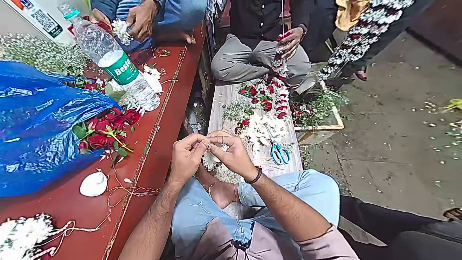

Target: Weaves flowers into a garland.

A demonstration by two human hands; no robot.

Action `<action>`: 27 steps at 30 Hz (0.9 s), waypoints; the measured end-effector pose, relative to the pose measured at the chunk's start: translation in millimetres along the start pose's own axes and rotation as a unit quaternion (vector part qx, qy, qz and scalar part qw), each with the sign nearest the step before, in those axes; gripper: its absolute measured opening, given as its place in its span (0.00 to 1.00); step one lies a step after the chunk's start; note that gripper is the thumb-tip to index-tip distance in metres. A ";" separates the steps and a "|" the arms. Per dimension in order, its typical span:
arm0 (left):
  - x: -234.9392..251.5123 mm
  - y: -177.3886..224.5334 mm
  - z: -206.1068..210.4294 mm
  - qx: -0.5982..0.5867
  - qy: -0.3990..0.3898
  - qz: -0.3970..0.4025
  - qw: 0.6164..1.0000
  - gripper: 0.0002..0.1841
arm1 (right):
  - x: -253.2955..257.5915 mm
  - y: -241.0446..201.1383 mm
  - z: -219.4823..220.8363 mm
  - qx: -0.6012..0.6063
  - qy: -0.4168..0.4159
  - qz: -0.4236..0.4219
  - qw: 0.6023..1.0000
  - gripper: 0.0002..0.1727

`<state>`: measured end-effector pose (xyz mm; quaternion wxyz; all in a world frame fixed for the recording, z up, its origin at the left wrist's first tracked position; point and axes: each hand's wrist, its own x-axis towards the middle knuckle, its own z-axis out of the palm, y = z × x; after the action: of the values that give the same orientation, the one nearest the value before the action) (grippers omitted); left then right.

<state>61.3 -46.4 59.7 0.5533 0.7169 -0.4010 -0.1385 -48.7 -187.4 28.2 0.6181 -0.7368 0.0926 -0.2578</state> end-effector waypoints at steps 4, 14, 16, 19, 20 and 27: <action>-6.0 -1.1 5.9 -0.017 0.016 0.019 1.000 0.06 | -5.5 -1.5 3.0 0.032 0.022 0.021 0.999 0.05; -2.4 -1.4 7.3 0.015 0.065 -0.046 0.997 0.09 | -2.3 -11.8 -21.8 0.044 -0.078 0.097 0.991 0.13; -2.3 -15.3 -2.5 0.159 0.102 -0.098 0.977 0.11 | -0.3 -15.8 -28.5 0.029 -0.087 0.112 0.989 0.15; -3.1 -32.8 -11.3 0.297 0.096 -0.167 0.935 0.17 | 4.0 -15.5 -37.5 -0.011 -0.091 0.121 0.988 0.15; -4.9 -32.0 -9.0 0.273 0.092 -0.145 0.947 0.18 | 5.4 -13.6 -39.0 -0.024 -0.090 0.128 0.987 0.15; -22.1 -21.7 39.8 -0.098 -0.060 -0.153 0.982 0.13 | -2.4 10.8 -30.7 -0.105 -0.080 0.155 0.979 0.13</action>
<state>30.7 -56.0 20.8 0.5678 0.7029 -0.3033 -0.3027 -64.0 -215.1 20.3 0.5754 -0.7924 0.1826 -0.0882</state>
